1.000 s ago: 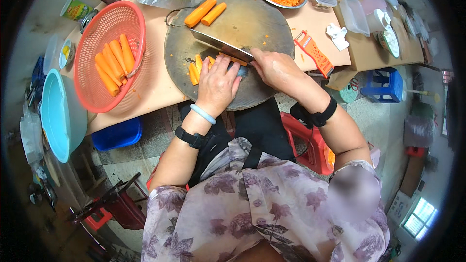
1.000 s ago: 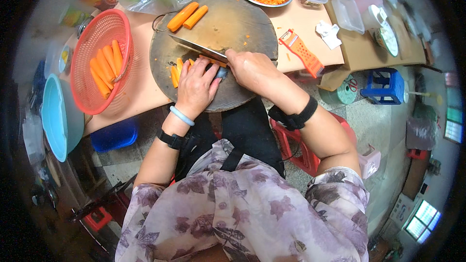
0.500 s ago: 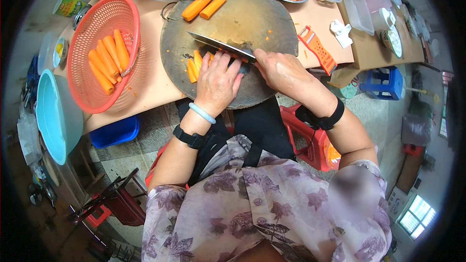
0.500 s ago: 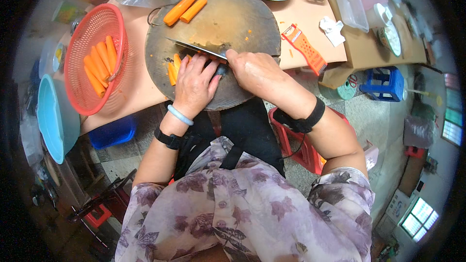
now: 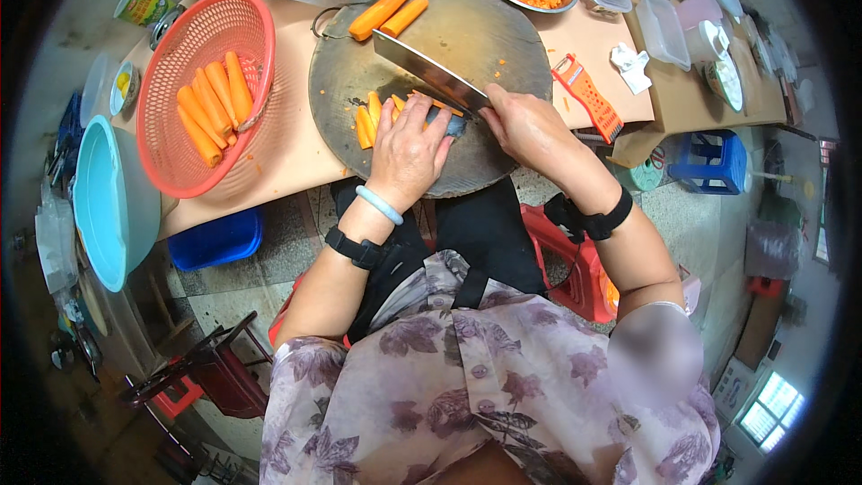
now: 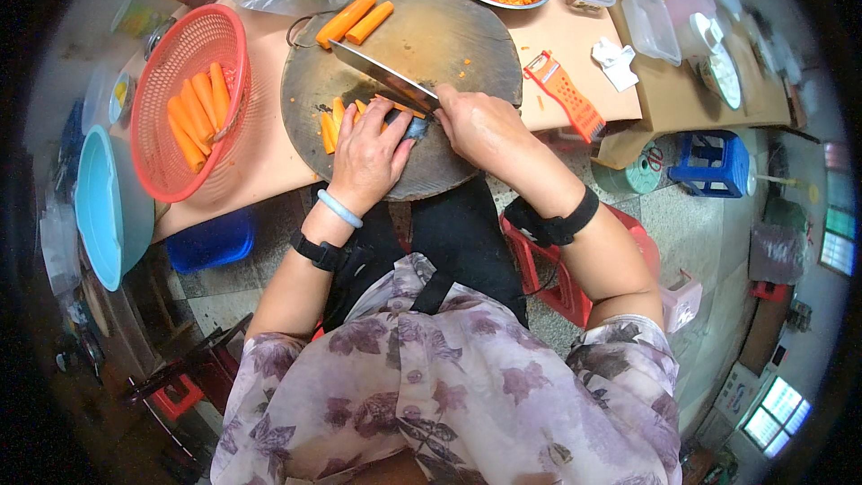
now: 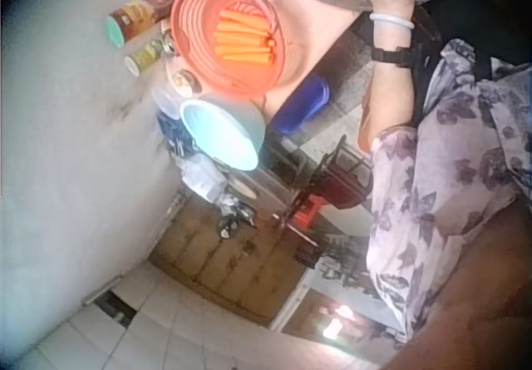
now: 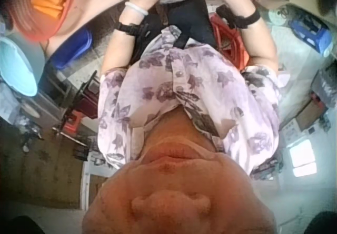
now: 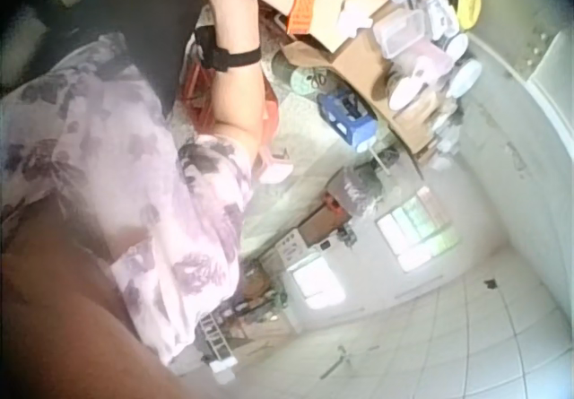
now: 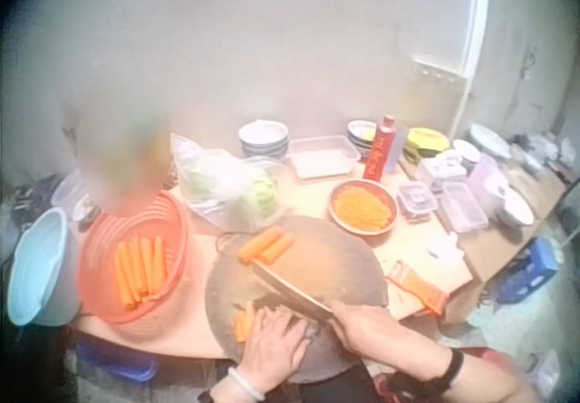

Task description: Cutting carrots into small pieces on a wooden chopping board.

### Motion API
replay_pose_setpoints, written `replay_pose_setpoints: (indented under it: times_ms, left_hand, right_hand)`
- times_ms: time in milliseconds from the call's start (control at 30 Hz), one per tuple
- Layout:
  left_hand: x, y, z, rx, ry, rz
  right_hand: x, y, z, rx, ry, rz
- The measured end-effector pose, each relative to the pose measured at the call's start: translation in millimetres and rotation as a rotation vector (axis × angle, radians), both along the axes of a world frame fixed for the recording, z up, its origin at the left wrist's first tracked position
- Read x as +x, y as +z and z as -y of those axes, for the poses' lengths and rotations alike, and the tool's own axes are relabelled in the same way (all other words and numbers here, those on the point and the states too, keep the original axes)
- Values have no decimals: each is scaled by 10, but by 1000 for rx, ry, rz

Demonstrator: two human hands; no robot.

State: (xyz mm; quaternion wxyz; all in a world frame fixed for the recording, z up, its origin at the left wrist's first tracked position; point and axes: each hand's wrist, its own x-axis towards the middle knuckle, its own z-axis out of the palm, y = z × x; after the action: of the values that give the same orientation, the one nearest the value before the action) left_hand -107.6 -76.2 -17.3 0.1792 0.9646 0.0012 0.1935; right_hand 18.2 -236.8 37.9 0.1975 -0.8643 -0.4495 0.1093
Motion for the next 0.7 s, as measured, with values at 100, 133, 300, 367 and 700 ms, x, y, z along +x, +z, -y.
replay_pose_setpoints:
  times_ms: [100,133,300,367,700]
  left_hand:
    - [-17,34,-9,-9,6,-3]
    - [-21,35,-10,-8,11,-3]
    - [-1,-8,-11,-19,5,-15]
    - [-3,-21,-21,-26,2,-15]
    - [6,-20,-33,-47,-13,-9]
  right_hand:
    - [-25,96,-20,-87,24,-11]
    - [-37,99,-32,-100,36,-10]
    - [-40,78,-46,-107,69,17]
    - [-43,93,-51,-100,63,18]
    - [-26,109,-57,-149,96,25]
